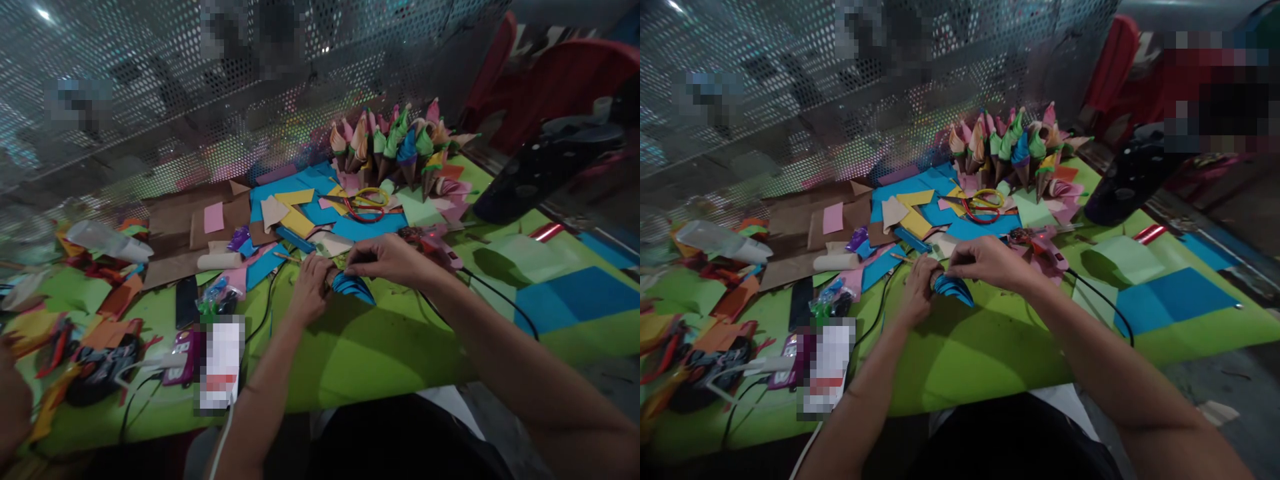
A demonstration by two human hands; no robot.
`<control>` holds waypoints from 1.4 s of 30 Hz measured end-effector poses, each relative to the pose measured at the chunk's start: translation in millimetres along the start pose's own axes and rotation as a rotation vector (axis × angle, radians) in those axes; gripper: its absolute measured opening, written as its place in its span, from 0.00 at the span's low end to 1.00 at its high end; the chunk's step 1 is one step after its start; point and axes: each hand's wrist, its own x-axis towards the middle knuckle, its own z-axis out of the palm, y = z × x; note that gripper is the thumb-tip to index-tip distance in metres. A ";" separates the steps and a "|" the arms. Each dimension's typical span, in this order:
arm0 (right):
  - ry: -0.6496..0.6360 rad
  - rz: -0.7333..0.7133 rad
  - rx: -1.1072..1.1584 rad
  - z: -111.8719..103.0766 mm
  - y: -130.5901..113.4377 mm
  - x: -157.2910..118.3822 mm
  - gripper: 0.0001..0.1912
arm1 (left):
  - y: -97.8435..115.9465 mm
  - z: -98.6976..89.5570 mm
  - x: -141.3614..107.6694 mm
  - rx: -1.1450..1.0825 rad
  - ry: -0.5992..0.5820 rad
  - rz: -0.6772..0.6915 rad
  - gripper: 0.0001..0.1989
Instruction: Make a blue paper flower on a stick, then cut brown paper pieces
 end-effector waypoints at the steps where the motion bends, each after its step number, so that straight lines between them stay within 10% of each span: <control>1: 0.002 -0.012 -0.025 -0.5 -0.3 -0.5 0.16 | -0.1 -0.1 0.0 -0.003 -0.010 -0.005 0.15; 22: -0.036 0.002 0.003 -3.0 -1.2 -1.9 0.19 | 0.4 -0.8 -0.6 -0.013 -0.012 -0.017 0.15; 42: 0.083 -0.203 -0.422 -1.8 -10.4 -6.7 0.11 | 0.4 -0.7 0.6 0.018 0.018 -0.015 0.14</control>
